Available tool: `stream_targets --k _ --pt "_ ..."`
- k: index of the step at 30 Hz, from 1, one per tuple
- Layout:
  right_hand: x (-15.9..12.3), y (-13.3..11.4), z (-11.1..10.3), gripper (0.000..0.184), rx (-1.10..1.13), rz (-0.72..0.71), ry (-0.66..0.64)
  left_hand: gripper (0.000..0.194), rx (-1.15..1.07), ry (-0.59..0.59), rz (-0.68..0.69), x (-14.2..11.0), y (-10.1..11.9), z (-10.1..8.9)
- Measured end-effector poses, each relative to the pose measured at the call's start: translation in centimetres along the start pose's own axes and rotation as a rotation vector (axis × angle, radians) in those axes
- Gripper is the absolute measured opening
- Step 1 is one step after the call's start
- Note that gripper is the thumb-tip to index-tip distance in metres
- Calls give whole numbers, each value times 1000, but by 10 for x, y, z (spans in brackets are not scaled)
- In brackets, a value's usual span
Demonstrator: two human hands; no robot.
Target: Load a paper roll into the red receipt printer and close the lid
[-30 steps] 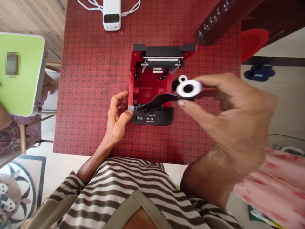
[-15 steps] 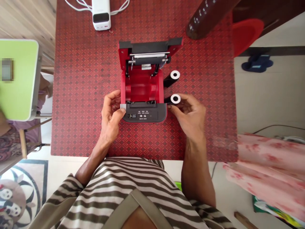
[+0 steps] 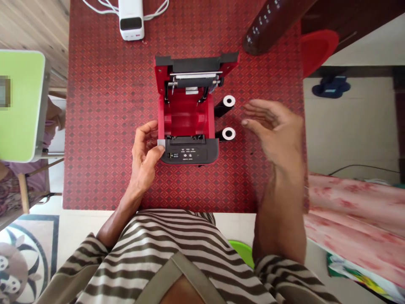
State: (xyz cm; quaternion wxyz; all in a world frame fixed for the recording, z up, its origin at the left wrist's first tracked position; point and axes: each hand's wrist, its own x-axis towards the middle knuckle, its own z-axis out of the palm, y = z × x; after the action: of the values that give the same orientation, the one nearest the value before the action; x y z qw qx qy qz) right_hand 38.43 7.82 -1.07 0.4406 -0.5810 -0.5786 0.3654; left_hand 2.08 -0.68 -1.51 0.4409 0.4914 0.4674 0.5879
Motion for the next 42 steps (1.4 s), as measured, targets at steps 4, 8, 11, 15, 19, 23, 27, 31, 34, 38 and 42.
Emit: stream_targets --k 4,8,11,15,19,23,27,31,34,38,42 --pt "39 8 34 60 -28 -19 -82 56 10 3 -38 -1 3 -1" --pt "49 7 54 42 -63 -35 -113 62 39 -38 -92 -2 6 -4" --pt "46 -2 47 27 -80 -66 -61 65 38 -41 -106 -3 5 -6" --pt "34 -35 14 29 -59 -141 61 67 33 -39 -107 -3 0 -6" --pt "4 -92 -14 37 24 -300 106 67 63 -29 -91 -4 1 -4" --pt "-23 -142 -13 31 -39 -271 -49 74 277 93 97 -5 23 -1" --pt "-23 -158 2 28 -51 -199 -306 94 384 -38 284 -10 51 -1" --pt "-11 -154 16 35 -101 -252 -428 92 416 -88 259 -20 73 7" --pt "-7 -152 26 40 -252 -302 -412 69 479 -60 306 -26 82 17" --pt "-6 -151 44 31 -444 -455 -396 45 526 -78 412 -21 84 22" --pt "-5 -144 61 24 -573 -504 -420 23 588 -80 476 -13 79 23"
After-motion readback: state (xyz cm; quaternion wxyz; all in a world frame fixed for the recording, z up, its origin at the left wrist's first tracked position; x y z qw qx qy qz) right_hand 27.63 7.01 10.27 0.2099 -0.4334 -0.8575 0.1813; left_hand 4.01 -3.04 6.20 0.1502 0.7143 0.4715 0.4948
